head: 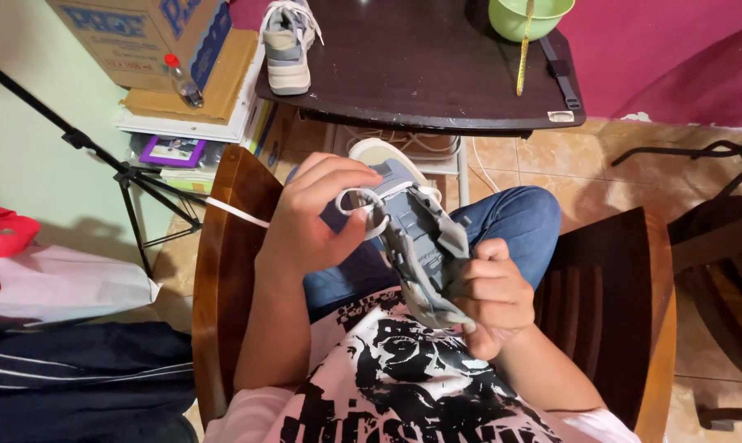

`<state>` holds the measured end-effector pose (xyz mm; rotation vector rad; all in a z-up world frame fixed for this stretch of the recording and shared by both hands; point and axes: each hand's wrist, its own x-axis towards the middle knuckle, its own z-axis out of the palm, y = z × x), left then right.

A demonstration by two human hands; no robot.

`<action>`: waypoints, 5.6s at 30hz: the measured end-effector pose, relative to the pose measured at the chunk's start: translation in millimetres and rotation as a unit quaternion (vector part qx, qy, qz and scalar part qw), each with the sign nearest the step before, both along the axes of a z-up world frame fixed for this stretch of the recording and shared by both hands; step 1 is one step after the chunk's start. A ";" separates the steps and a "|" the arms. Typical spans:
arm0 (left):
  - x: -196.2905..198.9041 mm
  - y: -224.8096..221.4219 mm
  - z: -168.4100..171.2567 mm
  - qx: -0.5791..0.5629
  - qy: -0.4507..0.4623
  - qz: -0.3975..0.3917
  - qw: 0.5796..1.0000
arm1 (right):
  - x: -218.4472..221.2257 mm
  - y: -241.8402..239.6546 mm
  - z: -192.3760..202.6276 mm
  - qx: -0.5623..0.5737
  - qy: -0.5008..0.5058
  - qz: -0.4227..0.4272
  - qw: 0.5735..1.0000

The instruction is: Threading shoelaces through the eyelets of a sneaker while sitting at a table.

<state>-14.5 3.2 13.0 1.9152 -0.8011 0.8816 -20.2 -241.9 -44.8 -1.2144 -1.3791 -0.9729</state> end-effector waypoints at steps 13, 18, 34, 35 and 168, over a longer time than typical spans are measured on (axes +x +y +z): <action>27.6 7.6 -37.1 0.006 -0.033 0.123 0.992 | 4.9 -7.5 -6.8 -0.005 0.019 -0.004 1.000; 35.1 19.5 -43.0 -0.169 0.014 0.129 0.977 | 0.0 -2.1 -0.1 -0.003 0.024 0.010 1.000; 29.5 12.4 -36.3 0.000 0.043 0.032 0.999 | 3.3 -11.1 -0.5 -0.003 0.030 -0.002 1.000; 33.4 12.0 -38.8 -0.166 0.047 0.040 0.984 | 3.2 -12.3 -1.3 -0.003 0.027 -0.001 1.000; 295.0 -19.9 -164.6 -0.012 0.064 0.206 0.976 | 254.9 -53.6 -28.5 -0.173 0.615 -0.088 0.764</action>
